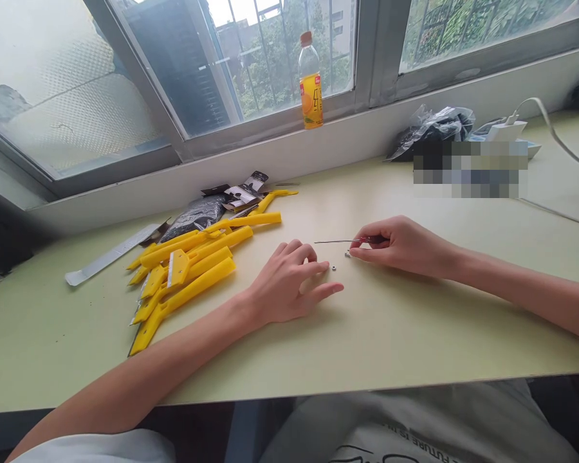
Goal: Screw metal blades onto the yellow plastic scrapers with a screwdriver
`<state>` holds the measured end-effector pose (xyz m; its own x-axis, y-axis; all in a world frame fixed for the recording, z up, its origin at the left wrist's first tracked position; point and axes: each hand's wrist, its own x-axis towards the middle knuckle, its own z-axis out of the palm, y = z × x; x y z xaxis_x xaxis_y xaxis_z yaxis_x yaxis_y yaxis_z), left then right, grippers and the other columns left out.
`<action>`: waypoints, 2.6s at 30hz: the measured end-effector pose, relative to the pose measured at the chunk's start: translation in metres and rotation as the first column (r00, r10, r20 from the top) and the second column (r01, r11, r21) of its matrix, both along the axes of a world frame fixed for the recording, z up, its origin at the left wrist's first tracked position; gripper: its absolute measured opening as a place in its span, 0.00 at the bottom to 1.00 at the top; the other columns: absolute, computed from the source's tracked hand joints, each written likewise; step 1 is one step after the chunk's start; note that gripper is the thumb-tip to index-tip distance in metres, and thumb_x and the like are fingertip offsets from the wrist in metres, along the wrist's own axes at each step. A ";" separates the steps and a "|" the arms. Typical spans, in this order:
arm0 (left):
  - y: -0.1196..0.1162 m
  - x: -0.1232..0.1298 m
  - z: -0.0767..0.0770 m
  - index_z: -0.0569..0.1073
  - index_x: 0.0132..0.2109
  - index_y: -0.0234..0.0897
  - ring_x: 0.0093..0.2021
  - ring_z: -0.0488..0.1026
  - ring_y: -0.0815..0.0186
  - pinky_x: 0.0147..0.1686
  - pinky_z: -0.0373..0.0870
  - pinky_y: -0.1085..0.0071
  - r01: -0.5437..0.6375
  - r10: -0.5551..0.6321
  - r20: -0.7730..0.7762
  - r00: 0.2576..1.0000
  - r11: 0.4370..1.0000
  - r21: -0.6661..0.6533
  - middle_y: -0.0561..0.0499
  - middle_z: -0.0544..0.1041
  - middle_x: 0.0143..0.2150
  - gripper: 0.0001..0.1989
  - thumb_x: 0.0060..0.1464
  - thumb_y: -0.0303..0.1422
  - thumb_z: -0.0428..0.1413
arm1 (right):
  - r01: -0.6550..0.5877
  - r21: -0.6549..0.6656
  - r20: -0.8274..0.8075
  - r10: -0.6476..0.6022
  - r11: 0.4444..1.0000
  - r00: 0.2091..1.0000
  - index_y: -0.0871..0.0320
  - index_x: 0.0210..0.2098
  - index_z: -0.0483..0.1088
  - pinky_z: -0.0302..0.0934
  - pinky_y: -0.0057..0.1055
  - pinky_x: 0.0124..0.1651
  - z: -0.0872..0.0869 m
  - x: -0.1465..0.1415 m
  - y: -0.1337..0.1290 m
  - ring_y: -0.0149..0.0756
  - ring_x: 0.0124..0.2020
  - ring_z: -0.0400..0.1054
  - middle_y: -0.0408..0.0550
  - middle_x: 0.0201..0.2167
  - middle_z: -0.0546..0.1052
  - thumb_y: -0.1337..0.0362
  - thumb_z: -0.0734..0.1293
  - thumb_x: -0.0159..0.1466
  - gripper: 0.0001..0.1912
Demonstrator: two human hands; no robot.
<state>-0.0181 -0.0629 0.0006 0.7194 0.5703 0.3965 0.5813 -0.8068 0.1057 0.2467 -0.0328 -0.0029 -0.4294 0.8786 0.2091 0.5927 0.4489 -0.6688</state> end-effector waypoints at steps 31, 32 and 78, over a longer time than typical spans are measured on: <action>0.003 0.003 -0.002 0.70 0.57 0.39 0.46 0.71 0.59 0.49 0.70 0.61 -0.083 0.020 0.277 0.961 0.972 0.221 0.45 0.77 0.46 0.17 0.65 0.39 0.57 | -0.033 0.111 -0.121 0.047 0.993 0.991 0.54 0.47 0.76 0.47 0.29 0.24 0.004 0.002 -0.003 0.29 0.21 0.52 0.38 0.20 0.64 0.46 0.64 0.69 0.20; 0.003 0.003 -0.002 0.68 0.59 0.39 0.48 0.70 0.58 0.50 0.69 0.60 -0.114 0.037 0.312 0.950 0.965 0.235 0.44 0.76 0.48 0.18 0.65 0.39 0.57 | -0.042 0.110 -0.131 0.056 0.993 0.990 0.54 0.47 0.76 0.47 0.29 0.24 0.005 0.003 -0.004 0.28 0.21 0.52 0.38 0.20 0.63 0.46 0.63 0.70 0.20; 0.011 0.006 -0.005 0.78 0.38 0.39 0.40 0.72 0.63 0.51 0.63 0.59 -0.039 0.043 0.139 0.989 0.999 -0.030 0.52 0.82 0.35 0.05 0.63 0.30 0.56 | -0.324 0.361 0.120 0.300 0.875 0.946 0.50 0.51 0.80 0.64 0.35 0.42 -0.009 0.018 0.017 0.39 0.41 0.71 0.53 0.41 0.78 0.57 0.63 0.72 0.16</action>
